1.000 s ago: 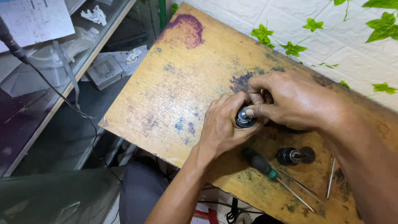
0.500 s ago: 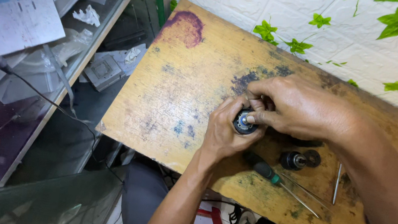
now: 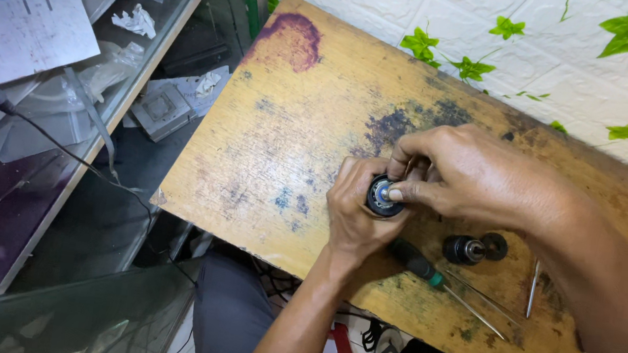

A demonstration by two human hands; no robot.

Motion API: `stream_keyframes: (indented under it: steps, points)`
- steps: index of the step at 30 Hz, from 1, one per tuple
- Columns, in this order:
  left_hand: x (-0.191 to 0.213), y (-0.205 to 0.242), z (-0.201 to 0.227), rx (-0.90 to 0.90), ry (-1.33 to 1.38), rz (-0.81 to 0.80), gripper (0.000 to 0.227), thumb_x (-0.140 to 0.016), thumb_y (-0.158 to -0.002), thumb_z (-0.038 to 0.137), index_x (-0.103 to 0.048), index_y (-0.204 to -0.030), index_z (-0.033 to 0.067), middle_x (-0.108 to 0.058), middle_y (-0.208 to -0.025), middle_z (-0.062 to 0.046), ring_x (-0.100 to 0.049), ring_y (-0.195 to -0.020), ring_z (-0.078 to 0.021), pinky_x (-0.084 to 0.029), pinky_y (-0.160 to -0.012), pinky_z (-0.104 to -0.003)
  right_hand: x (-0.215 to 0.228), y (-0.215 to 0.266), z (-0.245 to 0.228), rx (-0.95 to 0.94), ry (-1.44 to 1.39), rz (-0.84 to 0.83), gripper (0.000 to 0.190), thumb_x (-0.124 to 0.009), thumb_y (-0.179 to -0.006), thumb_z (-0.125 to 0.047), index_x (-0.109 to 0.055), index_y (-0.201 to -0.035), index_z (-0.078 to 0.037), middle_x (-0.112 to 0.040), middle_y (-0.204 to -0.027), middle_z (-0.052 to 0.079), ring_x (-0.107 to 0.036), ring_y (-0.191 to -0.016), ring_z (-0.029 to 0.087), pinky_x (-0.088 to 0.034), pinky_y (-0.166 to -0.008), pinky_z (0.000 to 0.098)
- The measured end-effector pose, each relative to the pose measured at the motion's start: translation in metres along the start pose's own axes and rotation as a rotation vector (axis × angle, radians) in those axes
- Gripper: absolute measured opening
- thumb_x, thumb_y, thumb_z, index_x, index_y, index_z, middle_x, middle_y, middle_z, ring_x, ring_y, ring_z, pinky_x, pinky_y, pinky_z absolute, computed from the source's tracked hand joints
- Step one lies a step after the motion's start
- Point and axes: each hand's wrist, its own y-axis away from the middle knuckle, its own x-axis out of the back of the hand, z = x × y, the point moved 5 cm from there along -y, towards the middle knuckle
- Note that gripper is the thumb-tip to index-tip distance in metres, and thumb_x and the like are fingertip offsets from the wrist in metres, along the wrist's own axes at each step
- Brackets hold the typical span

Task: The person disassembles a cordless drill by removing the chuck with a screwdriver and hand. They then reassemble the chuck onto the drill, tightening it by hand and with the screwdriver to secure the components.

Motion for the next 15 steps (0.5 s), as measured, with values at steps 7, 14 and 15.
stream_keyframes:
  steps: [7, 14, 15]
  points:
    - [0.002, -0.005, 0.015, -0.032, -0.091, -0.13, 0.034, -0.071, -0.088, 0.036, -0.062, -0.104, 0.007, -0.067, -0.095, -0.009, -0.06, -0.084, -0.0318, -0.047, -0.077, -0.042, -0.004, -0.003, 0.009, -0.116, 0.095, 0.011, 0.019, -0.071, -0.088, -0.032, -0.076, -0.106, -0.028, -0.082, -0.098, -0.005, -0.074, -0.089, 0.013, -0.053, -0.08, 0.0316]
    - [0.005, -0.006, 0.015, 0.004, -0.144, -0.178, 0.028, -0.069, -0.086, 0.031, -0.06, -0.1, 0.0085, -0.063, -0.091, -0.009, -0.056, -0.083, -0.0322, -0.045, -0.073, -0.043, -0.007, -0.012, 0.019, -0.044, 0.127, 0.026, 0.017, -0.073, -0.083, -0.03, -0.077, -0.1, -0.027, -0.082, -0.09, -0.008, -0.074, -0.083, 0.01, -0.052, -0.079, 0.0294]
    - [0.005, -0.007, 0.014, 0.003, -0.163, -0.189, 0.028, -0.07, -0.084, 0.031, -0.06, -0.098, 0.0086, -0.061, -0.089, -0.009, -0.055, -0.083, -0.032, -0.045, -0.071, -0.043, -0.008, -0.015, 0.021, 0.004, 0.124, 0.044, 0.015, -0.075, -0.083, -0.03, -0.077, -0.098, -0.026, -0.082, -0.088, -0.007, -0.073, -0.081, 0.01, -0.052, -0.08, 0.0286]
